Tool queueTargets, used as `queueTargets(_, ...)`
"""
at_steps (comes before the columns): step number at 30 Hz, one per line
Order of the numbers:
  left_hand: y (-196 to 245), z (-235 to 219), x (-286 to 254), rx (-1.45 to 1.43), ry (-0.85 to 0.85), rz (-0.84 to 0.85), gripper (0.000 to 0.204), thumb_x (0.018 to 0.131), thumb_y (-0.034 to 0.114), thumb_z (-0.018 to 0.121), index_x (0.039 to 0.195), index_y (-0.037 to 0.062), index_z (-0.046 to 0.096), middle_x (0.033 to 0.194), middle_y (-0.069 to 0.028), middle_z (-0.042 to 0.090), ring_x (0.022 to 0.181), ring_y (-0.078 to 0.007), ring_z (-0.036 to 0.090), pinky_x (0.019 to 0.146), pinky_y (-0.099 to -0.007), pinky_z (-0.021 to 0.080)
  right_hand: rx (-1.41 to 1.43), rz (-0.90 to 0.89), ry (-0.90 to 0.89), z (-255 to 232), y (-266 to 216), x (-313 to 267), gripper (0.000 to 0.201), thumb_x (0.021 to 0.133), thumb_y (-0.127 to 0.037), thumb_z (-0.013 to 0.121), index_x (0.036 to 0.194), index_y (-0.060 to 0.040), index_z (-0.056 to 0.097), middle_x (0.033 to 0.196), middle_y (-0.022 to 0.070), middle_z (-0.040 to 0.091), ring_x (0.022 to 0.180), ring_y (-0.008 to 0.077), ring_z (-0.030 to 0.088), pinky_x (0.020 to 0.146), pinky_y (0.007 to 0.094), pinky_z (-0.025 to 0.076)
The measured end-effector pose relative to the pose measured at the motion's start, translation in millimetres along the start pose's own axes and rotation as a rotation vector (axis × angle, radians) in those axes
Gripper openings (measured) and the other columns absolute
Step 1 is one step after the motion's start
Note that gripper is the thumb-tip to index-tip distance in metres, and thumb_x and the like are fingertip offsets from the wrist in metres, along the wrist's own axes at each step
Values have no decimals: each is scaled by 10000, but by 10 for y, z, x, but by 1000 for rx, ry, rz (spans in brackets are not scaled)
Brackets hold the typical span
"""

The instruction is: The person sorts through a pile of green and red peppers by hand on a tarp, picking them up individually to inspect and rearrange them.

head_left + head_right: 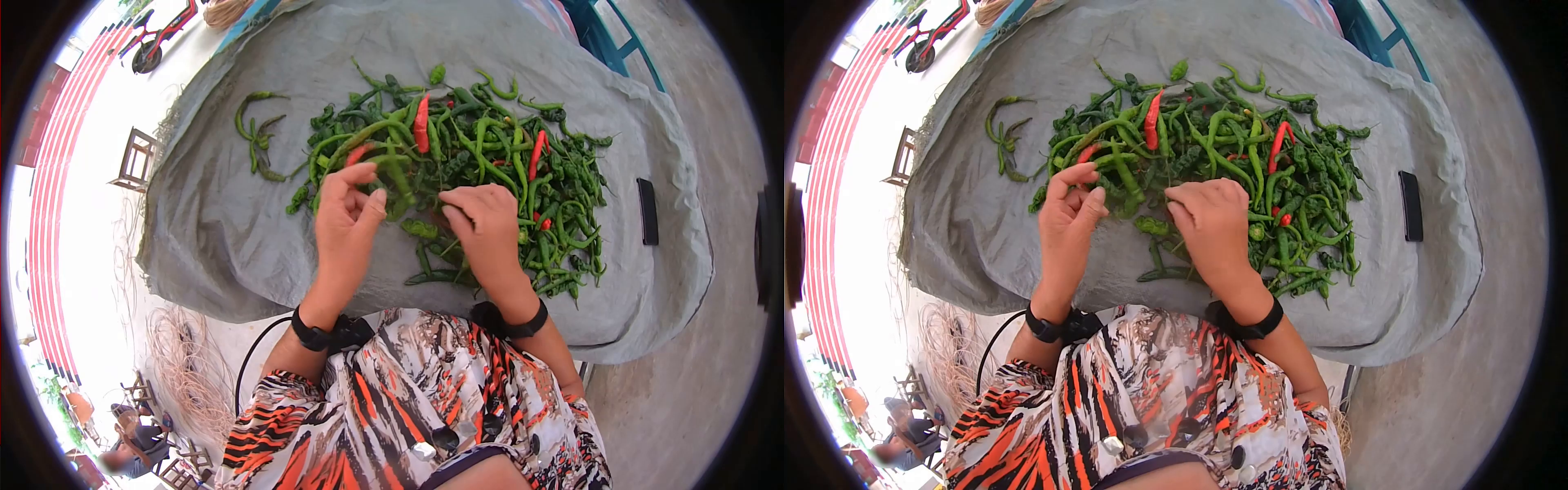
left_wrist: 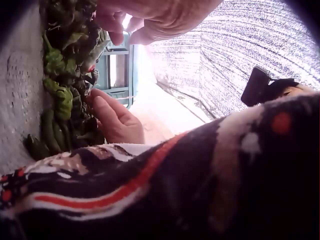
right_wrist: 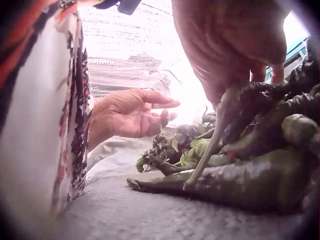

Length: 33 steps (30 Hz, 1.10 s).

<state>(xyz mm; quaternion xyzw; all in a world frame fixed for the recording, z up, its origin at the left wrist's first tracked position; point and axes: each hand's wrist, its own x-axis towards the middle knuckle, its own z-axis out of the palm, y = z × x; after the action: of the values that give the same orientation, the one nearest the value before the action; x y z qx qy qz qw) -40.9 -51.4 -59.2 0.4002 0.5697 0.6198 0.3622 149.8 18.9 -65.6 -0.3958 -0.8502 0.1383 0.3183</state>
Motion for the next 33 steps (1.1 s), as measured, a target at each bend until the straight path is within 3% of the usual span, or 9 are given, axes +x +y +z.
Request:
queueTargets(2, -3, 10, -4, -8, -73, -29, 308, 939, 50, 593, 1240, 24, 531, 1107, -44, 583, 764, -51, 540, 687, -203, 462, 159, 122, 14, -92, -21, 14, 270, 791, -150, 705, 1059, -120, 683, 984, 22, 678, 975, 236, 573, 975, 428, 364)
queueTargets(10, -67, 142, -28, 47, -204, 22, 222, 912, -5, 592, 1132, 27, 603, 972, -4, 574, 699, -34, 508, 619, -188, 423, -138, -73, -94, 38, -81, 58, 259, 838, -175, 692, 1089, -112, 689, 1022, 49, 692, 998, 229, 597, 1053, 426, 325)
queueTargets(13, -4, 122, -47, 15, -197, -21, 300, 905, -12, 592, 1202, 29, 576, 968, -3, 568, 696, -35, 502, 619, -187, 421, 115, 36, 99, -1, -38, 91, 184, 844, -179, 683, 1015, -114, 708, 959, 39, 697, 933, 231, 610, 1024, 469, 343)
queueTargets(17, 21, 135, -24, -46, -175, 5, 471, 897, -25, 587, 1351, 55, 492, 966, -3, 568, 682, -37, 489, 618, -190, 423, 354, 73, 182, -262, -86, 88, 164, 809, -32, 698, 964, -73, 734, 915, 63, 705, 897, 249, 634, 901, 404, 474)
queueTargets(22, 162, 188, -25, 33, -236, -1, 619, 851, -60, 621, 1422, 115, 460, 949, -4, 566, 660, -45, 482, 629, -202, 432, 408, -198, 42, -378, -226, 52, 213, 740, -10, 751, 945, -67, 736, 897, 48, 699, 821, 231, 636, 833, 364, 513)
queueTargets(25, 111, 179, 7, 198, -382, 100, 553, 821, -68, 653, 1333, 119, 559, 930, -26, 571, 650, -93, 509, 622, -226, 443, 434, -336, -12, -287, -300, -6, 236, 723, -17, 762, 948, -83, 735, 902, 38, 693, 840, 228, 640, 823, 378, 518)
queueTargets(26, -2, 206, 49, 257, -375, 393, 378, 838, -28, 662, 1197, 88, 641, 886, -53, 573, 653, -148, 534, 623, -250, 456, 455, -344, -23, -269, -347, -14, 225, 699, -31, 777, 912, -86, 728, 887, 34, 684, 853, 226, 636, 826, 396, 515)
queueTargets(29, -42, 191, 8, 237, -334, 309, 235, 948, 19, 571, 1175, 43, 627, 1009, -30, 591, 739, -96, 567, 667, -229, 475, 381, -387, -44, -312, -344, -6, 199, 709, -66, 768, 899, -78, 709, 846, 32, 669, 821, 240, 623, 839, 417, 497)
queueTargets(33, 191, 90, -83, -80, -141, 72, 218, 1031, 204, 480, 1126, 45, 596, 826, -37, 601, 695, -89, 557, 633, -214, 443, 13, -164, 33, -297, -183, -16, 204, 730, -108, 743, 925, -80, 691, 905, 46, 644, 904, 265, 584, 942, 444, 419)
